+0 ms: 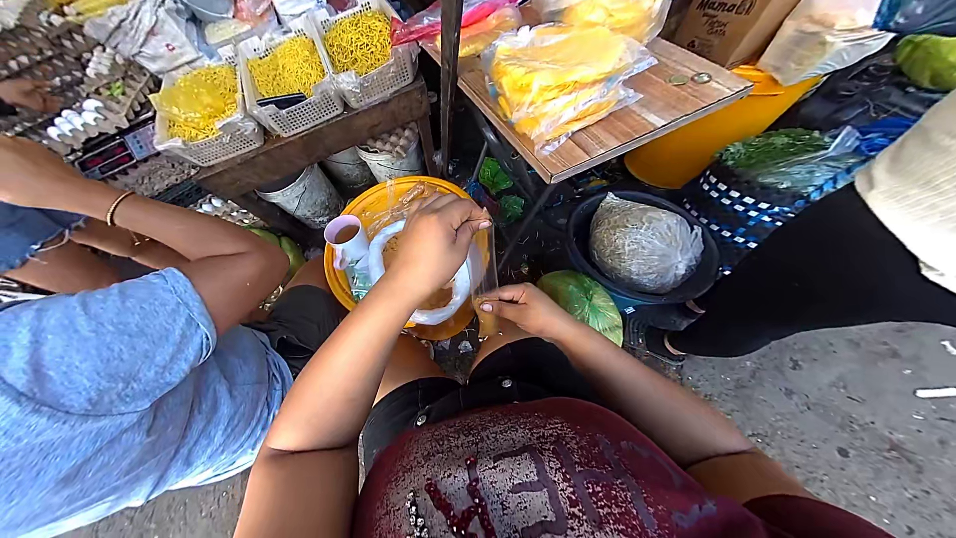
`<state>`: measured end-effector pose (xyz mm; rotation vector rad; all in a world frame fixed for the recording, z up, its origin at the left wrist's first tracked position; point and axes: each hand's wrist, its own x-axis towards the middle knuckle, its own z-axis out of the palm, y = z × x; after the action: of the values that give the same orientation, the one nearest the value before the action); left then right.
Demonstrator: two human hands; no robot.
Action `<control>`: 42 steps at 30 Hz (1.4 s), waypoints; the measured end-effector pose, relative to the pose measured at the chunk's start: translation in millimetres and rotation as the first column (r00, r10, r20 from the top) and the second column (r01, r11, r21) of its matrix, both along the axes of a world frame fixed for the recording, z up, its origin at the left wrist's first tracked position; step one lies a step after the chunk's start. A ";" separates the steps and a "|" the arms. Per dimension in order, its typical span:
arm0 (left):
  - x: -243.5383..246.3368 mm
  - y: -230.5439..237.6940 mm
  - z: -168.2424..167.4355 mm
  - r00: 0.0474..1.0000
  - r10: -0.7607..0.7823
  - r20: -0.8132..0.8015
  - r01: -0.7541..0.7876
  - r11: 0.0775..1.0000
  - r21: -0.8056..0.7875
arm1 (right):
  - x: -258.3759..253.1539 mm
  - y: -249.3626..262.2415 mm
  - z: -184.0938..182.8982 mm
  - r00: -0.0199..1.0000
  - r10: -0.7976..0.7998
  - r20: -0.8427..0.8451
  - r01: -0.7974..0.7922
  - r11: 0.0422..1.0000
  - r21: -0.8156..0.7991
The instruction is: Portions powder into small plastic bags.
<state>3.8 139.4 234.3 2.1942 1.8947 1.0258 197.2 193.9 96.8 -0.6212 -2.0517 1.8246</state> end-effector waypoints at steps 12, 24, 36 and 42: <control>0.8 -8.9 -4.0 0.996 -0.088 -0.007 0.088 0.996 -0.008 | -7.3 13.0 24.5 0.988 -0.003 -0.153 -0.010 0.996 -0.089; -6.6 -18.6 -21.3 0.990 -0.105 0.094 0.097 0.991 0.089 | -13.6 1.1 12.0 0.999 -0.050 0.001 0.048 0.968 0.245; -9.5 -41.9 -33.7 0.977 -0.066 0.205 0.000 0.953 0.303 | -21.7 -30.4 -4.0 0.932 -0.265 -0.246 0.362 0.702 0.614; -10.6 -55.1 -31.7 0.913 0.188 0.362 -0.225 0.972 0.063 | -13.2 -36.7 19.5 0.986 -0.141 -0.093 0.167 0.739 0.653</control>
<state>-6.8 84.4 202.7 1.7235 1.9649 1.4716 184.0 157.3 116.3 -0.5142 -2.3278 0.8888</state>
